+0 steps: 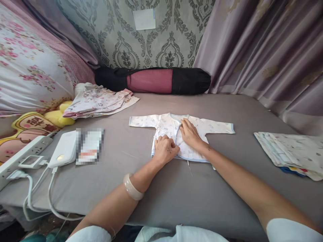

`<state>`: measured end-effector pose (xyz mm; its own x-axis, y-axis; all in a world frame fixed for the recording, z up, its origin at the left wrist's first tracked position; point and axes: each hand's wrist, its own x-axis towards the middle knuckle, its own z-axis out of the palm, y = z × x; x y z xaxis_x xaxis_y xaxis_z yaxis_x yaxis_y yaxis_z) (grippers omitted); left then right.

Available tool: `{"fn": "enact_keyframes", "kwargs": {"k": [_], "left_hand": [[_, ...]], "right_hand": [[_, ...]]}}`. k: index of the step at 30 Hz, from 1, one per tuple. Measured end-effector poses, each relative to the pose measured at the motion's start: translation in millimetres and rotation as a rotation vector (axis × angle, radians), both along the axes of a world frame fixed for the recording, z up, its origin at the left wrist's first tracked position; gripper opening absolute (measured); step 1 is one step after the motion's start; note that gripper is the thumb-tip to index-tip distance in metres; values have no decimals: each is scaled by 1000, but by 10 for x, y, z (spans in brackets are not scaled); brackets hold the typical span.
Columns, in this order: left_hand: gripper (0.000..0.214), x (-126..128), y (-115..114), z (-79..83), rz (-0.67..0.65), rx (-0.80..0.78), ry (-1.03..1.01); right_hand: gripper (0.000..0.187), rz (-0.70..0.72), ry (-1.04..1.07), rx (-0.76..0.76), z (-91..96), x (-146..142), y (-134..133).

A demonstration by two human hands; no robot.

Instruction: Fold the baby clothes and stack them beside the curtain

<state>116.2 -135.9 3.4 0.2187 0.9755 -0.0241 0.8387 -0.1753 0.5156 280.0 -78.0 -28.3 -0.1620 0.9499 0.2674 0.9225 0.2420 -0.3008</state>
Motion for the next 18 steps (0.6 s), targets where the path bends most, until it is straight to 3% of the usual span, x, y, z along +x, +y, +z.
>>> {"fn": "enact_keyframes", "kwargs": {"k": [5, 11, 18], "left_hand": [[19, 4, -1, 0, 4, 6, 22], [20, -4, 1, 0, 3, -7, 16], [16, -4, 2, -5, 27, -5, 35]], "right_hand": [[63, 29, -117, -135, 16, -70, -420], [63, 249, -109, -243, 134, 88, -804], [66, -60, -185, -190, 99, 484, -998]]}}
